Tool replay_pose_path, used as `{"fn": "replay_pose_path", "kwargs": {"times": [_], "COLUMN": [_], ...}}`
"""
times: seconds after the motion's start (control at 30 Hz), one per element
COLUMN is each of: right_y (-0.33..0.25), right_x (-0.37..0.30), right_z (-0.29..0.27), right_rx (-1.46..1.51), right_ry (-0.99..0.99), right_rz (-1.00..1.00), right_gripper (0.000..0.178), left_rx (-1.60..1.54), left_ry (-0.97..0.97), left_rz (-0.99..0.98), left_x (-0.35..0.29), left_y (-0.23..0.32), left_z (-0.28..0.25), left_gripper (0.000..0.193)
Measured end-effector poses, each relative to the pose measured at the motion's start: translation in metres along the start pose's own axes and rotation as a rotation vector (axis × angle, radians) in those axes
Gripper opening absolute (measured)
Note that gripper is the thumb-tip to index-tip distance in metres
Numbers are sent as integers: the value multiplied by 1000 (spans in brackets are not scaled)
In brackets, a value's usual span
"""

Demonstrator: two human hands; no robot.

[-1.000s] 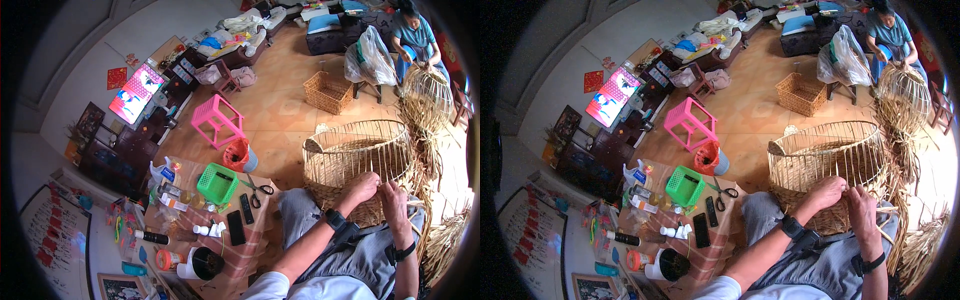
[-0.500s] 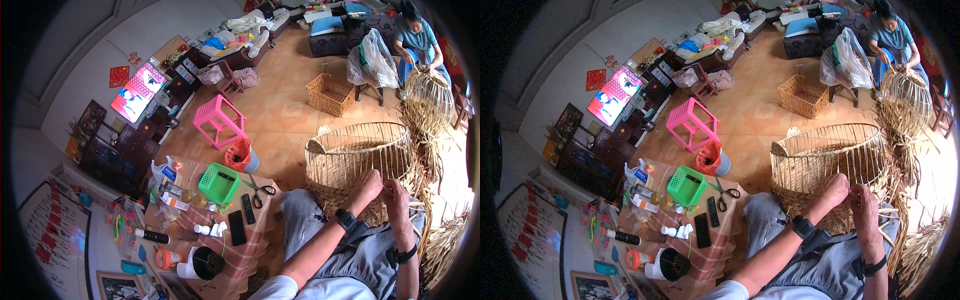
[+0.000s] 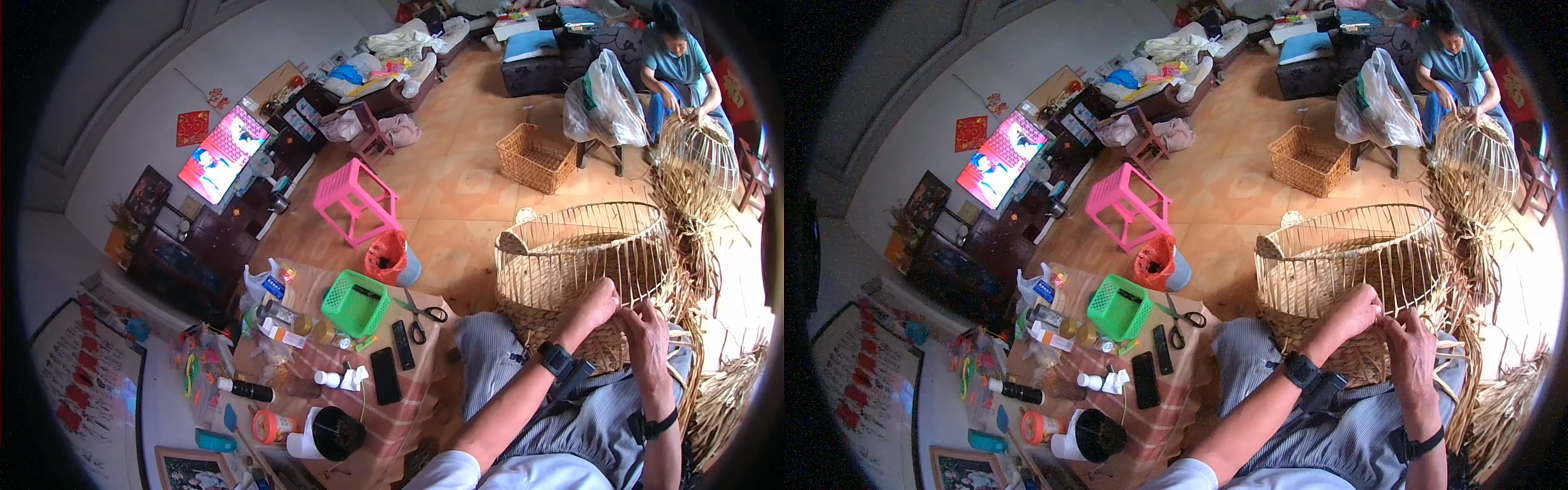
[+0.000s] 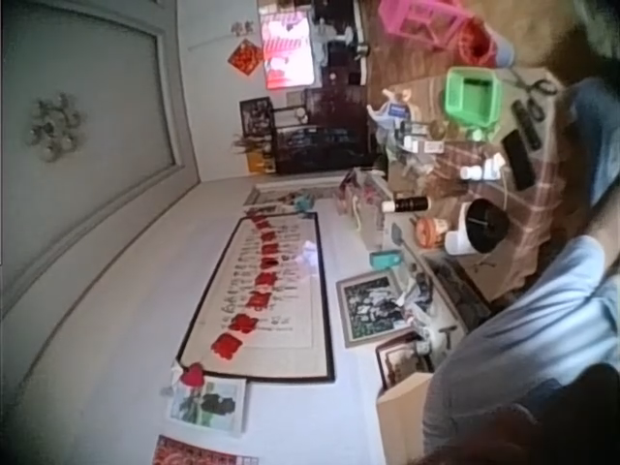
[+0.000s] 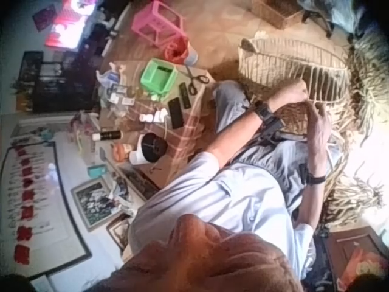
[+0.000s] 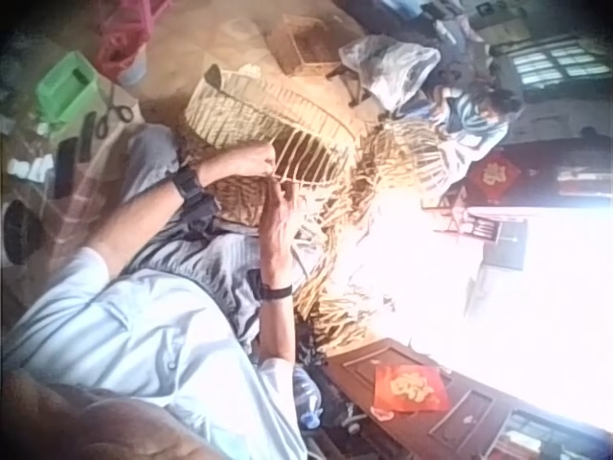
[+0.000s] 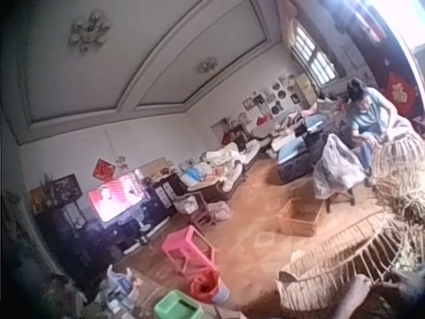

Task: Weaving a large wicker or bamboo basket by hand.

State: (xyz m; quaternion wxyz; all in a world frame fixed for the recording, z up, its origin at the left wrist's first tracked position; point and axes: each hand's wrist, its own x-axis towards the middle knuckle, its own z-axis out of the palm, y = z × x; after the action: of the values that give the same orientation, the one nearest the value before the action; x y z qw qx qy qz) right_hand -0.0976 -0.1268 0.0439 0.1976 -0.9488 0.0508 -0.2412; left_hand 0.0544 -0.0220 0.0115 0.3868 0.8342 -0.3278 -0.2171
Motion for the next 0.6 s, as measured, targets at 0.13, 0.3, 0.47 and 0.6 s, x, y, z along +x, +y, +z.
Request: {"fn": "replay_pose_path", "kwargs": {"times": [0.13, 0.3, 0.47, 0.6], "right_y": [0, 3, 5, -1], "right_x": [-6, -1, 6, 8], "right_z": [0, 17, 25, 9], "right_rx": [49, 166, 172, 51], "right_ry": [15, 58, 48, -54], "right_rz": [57, 53, 62, 129], "right_gripper": [18, 16, 17, 12], "left_rx": [-73, 236, 275, 211], "left_ry": [169, 345, 221, 149], "left_rz": [38, 198, 112, 31], "left_x": [-2, -11, 1, 1], "left_y": [-4, -3, -6, 19], "left_z": [16, 32, 15, -5], "left_gripper": [11, 11, 12, 11]}}
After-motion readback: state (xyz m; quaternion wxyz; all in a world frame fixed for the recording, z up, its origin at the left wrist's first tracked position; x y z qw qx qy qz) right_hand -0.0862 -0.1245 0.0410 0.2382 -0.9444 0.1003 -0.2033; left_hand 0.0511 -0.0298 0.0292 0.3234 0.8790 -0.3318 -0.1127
